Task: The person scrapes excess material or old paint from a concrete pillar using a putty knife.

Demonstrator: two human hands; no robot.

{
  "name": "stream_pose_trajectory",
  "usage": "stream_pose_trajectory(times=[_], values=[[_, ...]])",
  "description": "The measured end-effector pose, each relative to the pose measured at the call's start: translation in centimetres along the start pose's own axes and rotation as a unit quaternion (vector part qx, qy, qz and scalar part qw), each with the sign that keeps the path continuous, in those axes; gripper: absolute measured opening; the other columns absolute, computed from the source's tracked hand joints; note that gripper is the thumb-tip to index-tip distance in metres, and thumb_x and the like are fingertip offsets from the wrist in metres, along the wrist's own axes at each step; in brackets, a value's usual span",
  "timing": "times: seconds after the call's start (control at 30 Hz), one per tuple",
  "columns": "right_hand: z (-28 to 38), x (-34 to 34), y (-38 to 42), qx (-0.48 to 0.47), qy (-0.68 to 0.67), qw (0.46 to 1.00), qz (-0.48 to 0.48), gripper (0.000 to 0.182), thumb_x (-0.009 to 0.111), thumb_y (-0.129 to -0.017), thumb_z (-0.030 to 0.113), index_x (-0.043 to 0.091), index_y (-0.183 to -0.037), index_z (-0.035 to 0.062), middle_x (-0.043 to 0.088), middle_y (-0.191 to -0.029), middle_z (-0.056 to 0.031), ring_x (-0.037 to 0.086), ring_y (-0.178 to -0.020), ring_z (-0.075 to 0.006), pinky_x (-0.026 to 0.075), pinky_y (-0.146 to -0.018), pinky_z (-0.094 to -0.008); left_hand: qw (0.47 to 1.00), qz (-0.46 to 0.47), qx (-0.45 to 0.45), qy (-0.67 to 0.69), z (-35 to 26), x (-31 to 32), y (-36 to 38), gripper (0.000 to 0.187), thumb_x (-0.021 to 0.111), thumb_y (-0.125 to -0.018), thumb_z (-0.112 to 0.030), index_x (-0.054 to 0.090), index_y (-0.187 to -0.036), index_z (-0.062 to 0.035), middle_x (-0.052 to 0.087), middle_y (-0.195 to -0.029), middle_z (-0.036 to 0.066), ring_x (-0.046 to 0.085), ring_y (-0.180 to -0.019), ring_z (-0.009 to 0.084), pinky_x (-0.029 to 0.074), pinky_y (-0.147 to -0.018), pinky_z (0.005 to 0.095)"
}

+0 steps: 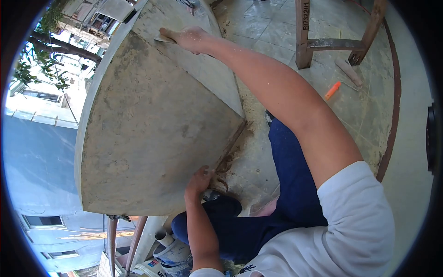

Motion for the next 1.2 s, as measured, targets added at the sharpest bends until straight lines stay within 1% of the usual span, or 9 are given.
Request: stream_pose_trajectory(times=[0.07,0.23,0.4,0.6,0.8,0.93,0.97,1.13,1.2], values=[[-0.1,0.5,-0.7,-0.012,0.001,1.000,-0.006,0.088,0.036,-0.081,0.075,0.064,-0.106,-0.0043,0.064,-0.093,-0.0221,0.062,-0.071,-0.0305,0.049,-0.069,-0.0400,1.000,0.008,-0.003,0.010,-0.1,0.3,0.1,0.056,0.055,-0.086,-0.048,0.054,-0.125,-0.0084,0.059,-0.118,0.023,0.055,-0.114,0.0353,0.043,-0.095,0.0412],[-6.7,2.4,-0.5,-0.027,0.010,0.999,-0.019,0.089,0.037,-0.080,0.077,0.064,-0.091,-0.0064,0.062,-0.077,-0.0205,0.062,-0.076,-0.0315,0.048,-0.073,-0.0417,1.000,-0.014,-0.008,-0.025,0.7,-0.3,-0.4,0.055,0.055,-0.087,-0.047,0.054,-0.125,-0.0081,0.060,-0.117,0.023,0.057,-0.111,0.0358,0.043,-0.094,0.0409],[-0.3,-0.5,-2.2,0.031,-0.040,0.998,-0.040,0.089,0.036,-0.079,0.078,0.064,-0.088,-0.0062,0.059,-0.072,-0.0206,0.060,-0.072,-0.0298,0.046,-0.073,-0.0416,0.999,-0.035,0.019,0.010,0.7,0.2,-0.6,0.056,0.059,-0.083,-0.044,0.054,-0.124,-0.0051,0.062,-0.110,0.023,0.059,-0.105,0.0371,0.045,-0.089,0.0424],[-4.6,0.5,-2.9,-0.006,0.024,0.999,-0.020,0.092,0.035,-0.075,0.083,0.060,-0.077,-0.0062,0.055,-0.065,-0.0164,0.055,-0.066,-0.0290,0.046,-0.070,-0.0437,0.998,-0.044,0.027,-0.020,0.6,-0.5,-0.6,0.055,0.059,-0.084,-0.043,0.055,-0.123,-0.0055,0.062,-0.108,0.024,0.059,-0.105,0.0379,0.046,-0.088,0.0430],[1.0,-2.4,-3.4,-0.008,0.007,0.997,-0.080,0.087,0.037,-0.078,0.080,0.060,-0.075,-0.0038,0.055,-0.065,-0.0158,0.055,-0.065,-0.0278,0.046,-0.067,-0.0408,0.999,-0.030,0.023,0.006,-0.7,-0.3,-0.7,0.054,0.060,-0.083,-0.043,0.055,-0.123,-0.0063,0.063,-0.109,0.024,0.059,-0.106,0.0376,0.046,-0.089,0.0432],[-4.7,0.0,-2.6,-0.038,0.054,0.998,-0.017,0.086,0.036,-0.077,0.081,0.054,-0.063,-0.0027,0.055,-0.063,-0.0145,0.056,-0.065,-0.0269,0.046,-0.064,-0.0404,0.999,-0.032,0.015,-0.013,-0.4,-0.1,-0.9,0.054,0.060,-0.084,-0.043,0.056,-0.121,-0.0054,0.063,-0.108,0.024,0.059,-0.106,0.0379,0.046,-0.089,0.0430],[-4.2,-0.2,-2.8,-0.040,0.054,0.998,-0.018,0.086,0.036,-0.077,0.081,0.054,-0.063,-0.0027,0.055,-0.063,-0.0145,0.056,-0.065,-0.0269,0.046,-0.064,-0.0404,0.999,-0.038,0.020,-0.018,-0.4,-0.4,-1.0,0.054,0.060,-0.084,-0.044,0.056,-0.121,-0.0053,0.063,-0.108,0.024,0.059,-0.106,0.0379,0.046,-0.089,0.0430],[1.2,-2.0,-2.5,-0.004,0.029,0.999,-0.046,0.086,0.038,-0.079,0.078,0.065,-0.095,-0.0025,0.060,-0.071,-0.0172,0.058,-0.064,-0.0270,0.047,-0.063,-0.0376,0.999,-0.034,0.026,-0.013,-0.3,0.1,-0.8,0.054,0.059,-0.084,-0.044,0.056,-0.121,-0.0051,0.063,-0.108,0.024,0.059,-0.105,0.0381,0.046,-0.089,0.0431],[-1.7,-0.7,-5.1,-0.058,0.065,0.995,-0.048,0.086,0.038,-0.079,0.078,0.065,-0.093,-0.0025,0.059,-0.072,-0.0172,0.058,-0.064,-0.0264,0.047,-0.063,-0.0382,0.999,-0.027,0.036,-0.009,-0.8,0.1,-0.5,0.053,0.059,-0.084,-0.043,0.056,-0.121,-0.0051,0.063,-0.108,0.025,0.059,-0.105,0.0382,0.046,-0.088,0.0432]])
Point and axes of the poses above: each hand's wrist, its own y-axis away from the middle knuckle, its own x-axis out of the palm, z = x × y, the point moved 9 cm from there along -y, towards the middle knuckle
